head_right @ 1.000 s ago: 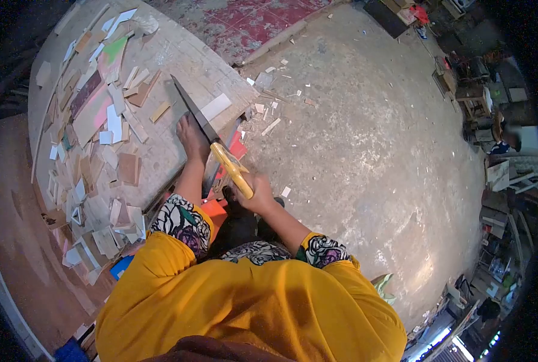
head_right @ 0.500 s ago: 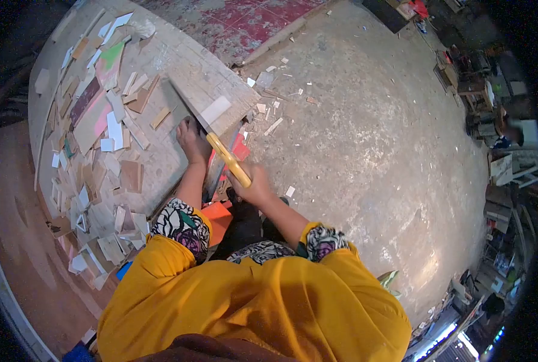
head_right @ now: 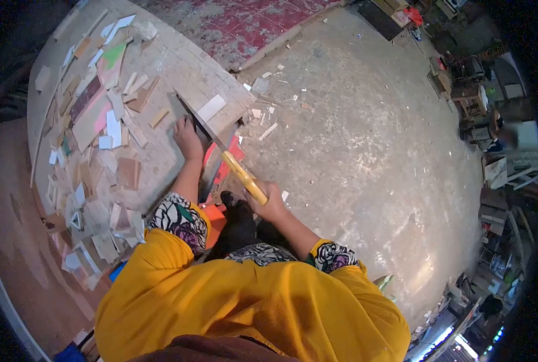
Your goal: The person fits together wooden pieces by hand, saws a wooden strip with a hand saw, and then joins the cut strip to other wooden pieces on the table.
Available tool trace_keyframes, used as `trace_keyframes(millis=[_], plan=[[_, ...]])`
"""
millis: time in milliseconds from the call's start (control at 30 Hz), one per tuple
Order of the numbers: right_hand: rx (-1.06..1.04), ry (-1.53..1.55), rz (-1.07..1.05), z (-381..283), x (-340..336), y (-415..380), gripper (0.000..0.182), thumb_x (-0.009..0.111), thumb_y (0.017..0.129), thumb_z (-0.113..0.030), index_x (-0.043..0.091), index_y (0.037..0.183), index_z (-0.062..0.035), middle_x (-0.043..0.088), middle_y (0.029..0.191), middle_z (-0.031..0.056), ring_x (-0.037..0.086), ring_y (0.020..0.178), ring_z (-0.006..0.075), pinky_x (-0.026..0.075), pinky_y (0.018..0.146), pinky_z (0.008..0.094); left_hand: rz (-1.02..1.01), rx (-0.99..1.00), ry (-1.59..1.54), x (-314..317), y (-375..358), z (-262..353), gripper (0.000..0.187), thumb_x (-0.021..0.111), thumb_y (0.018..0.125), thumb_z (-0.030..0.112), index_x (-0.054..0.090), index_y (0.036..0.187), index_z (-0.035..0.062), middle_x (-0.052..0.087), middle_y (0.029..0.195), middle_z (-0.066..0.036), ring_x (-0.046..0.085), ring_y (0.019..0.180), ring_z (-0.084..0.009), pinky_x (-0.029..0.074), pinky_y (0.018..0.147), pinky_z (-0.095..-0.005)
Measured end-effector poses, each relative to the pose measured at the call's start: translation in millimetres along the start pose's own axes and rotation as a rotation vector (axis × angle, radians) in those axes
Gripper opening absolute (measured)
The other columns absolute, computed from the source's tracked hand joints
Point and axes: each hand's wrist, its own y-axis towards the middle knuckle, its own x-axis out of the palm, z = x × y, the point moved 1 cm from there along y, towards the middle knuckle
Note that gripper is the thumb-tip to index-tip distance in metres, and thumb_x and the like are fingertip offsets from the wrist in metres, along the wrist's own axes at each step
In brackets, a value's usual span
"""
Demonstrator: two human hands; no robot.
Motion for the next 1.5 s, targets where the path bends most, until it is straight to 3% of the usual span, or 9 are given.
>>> trace_keyframes(millis=[200, 267, 367, 667, 800, 1000, 1167, 1400, 1500], plan=[[-0.024, 0.057, 0.02, 2, -12, -30, 0.01, 0.061, 0.076, -0.009, 0.056, 0.071, -0.0015, 0.05, 0.055, 0.0141, 0.051, 0.047, 0.024, 0.04, 0.048, 0.0332, -0.065, 0.014, 0.001, -13, 1, 8, 0.032, 0.048, 0.079, 0.011, 0.057, 0.109, 0.0062, 0.051, 0.112, -0.01, 0.046, 0.107, -0.0289, 0.036, 0.091, -0.0407], [0.023, 0.061, 0.019, -1, -8, -27, 0.009, 0.062, 0.076, -0.008, 0.057, 0.073, -0.0012, 0.051, 0.057, 0.0148, 0.052, 0.049, 0.022, 0.04, 0.049, 0.0325, 0.027, 0.059, 0.036, -6, 5, 1, 0.036, 0.056, 0.074, 0.015, 0.057, 0.109, 0.0081, 0.051, 0.107, -0.009, 0.047, 0.103, -0.0274, 0.036, 0.09, -0.0411], [0.055, 0.136, 0.084, -8, 12, 26, 0.014, 0.062, 0.079, -0.011, 0.058, 0.072, 0.0001, 0.052, 0.058, 0.0137, 0.05, 0.053, 0.0124, 0.04, 0.05, 0.0311, -0.069, 0.006, 0.089, -10, 0, 9, 0.034, 0.051, 0.077, 0.018, 0.057, 0.109, 0.0093, 0.051, 0.106, -0.008, 0.046, 0.105, -0.0271, 0.037, 0.089, -0.0404], [-0.092, 0.016, 0.06, -1, 6, -22, 0.016, 0.062, 0.079, -0.012, 0.055, 0.069, -0.0004, 0.048, 0.054, 0.0069, 0.046, 0.048, 0.0121, 0.039, 0.047, 0.0305, -0.075, -0.006, 0.063, 4, 2, -5, 0.029, 0.049, 0.079, 0.013, 0.057, 0.107, 0.0078, 0.051, 0.112, -0.007, 0.046, 0.106, -0.0268, 0.036, 0.089, -0.0419], [0.086, 0.015, 0.1, 4, -7, 2, 0.017, 0.061, 0.08, -0.011, 0.053, 0.068, -0.0003, 0.045, 0.053, 0.0042, 0.042, 0.048, 0.0117, 0.036, 0.046, 0.0296, -0.116, -0.138, 0.015, -18, 2, 16, 0.039, 0.057, 0.073, 0.012, 0.056, 0.112, 0.0084, 0.05, 0.113, -0.007, 0.044, 0.109, -0.0284, 0.035, 0.091, -0.0434], [-0.01, 0.067, -0.037, -4, -18, -5, 0.02, 0.061, 0.079, -0.01, 0.05, 0.066, -0.0001, 0.043, 0.051, 0.0043, 0.04, 0.048, 0.0105, 0.034, 0.046, 0.0289, -0.059, -0.023, 0.088, -9, 1, 10, 0.033, 0.053, 0.078, 0.015, 0.056, 0.109, 0.0071, 0.051, 0.112, -0.007, 0.046, 0.105, -0.0283, 0.036, 0.09, -0.0416], [0.018, 0.017, 0.003, -5, 1, -16, 0.017, 0.062, 0.077, -0.012, 0.053, 0.068, -0.0006, 0.048, 0.053, 0.0132, 0.05, 0.046, 0.0213, 0.039, 0.047, 0.0329, -0.016, -0.053, 0.054, 15, 1, -1, 0.028, 0.052, 0.078, 0.013, 0.057, 0.105, 0.0052, 0.051, 0.108, -0.008, 0.046, 0.103, -0.0284, 0.036, 0.09, -0.0398], [-0.121, -0.032, 0.052, -5, 25, 34, 0.017, 0.063, 0.077, -0.013, 0.055, 0.069, -0.0005, 0.047, 0.054, 0.0144, 0.05, 0.046, 0.0221, 0.039, 0.047, 0.033, -0.02, -0.037, -0.056, -13, 9, 17, 0.026, 0.05, 0.073, 0.007, 0.057, 0.098, 0.0023, 0.051, 0.102, -0.012, 0.046, 0.101, -0.0305, 0.036, 0.089, -0.0387], [-0.017, 0.026, 0.02, -3, 11, 27, 0.016, 0.063, 0.077, -0.014, 0.055, 0.069, -0.0013, 0.05, 0.055, 0.0158, 0.052, 0.047, 0.0275, 0.04, 0.047, 0.0346, -0.039, -0.023, -0.049, -11, 8, 15, 0.029, 0.052, 0.072, 0.008, 0.057, 0.1, 0.0028, 0.051, 0.103, -0.012, 0.046, 0.101, -0.0305, 0.037, 0.089, -0.0394]])
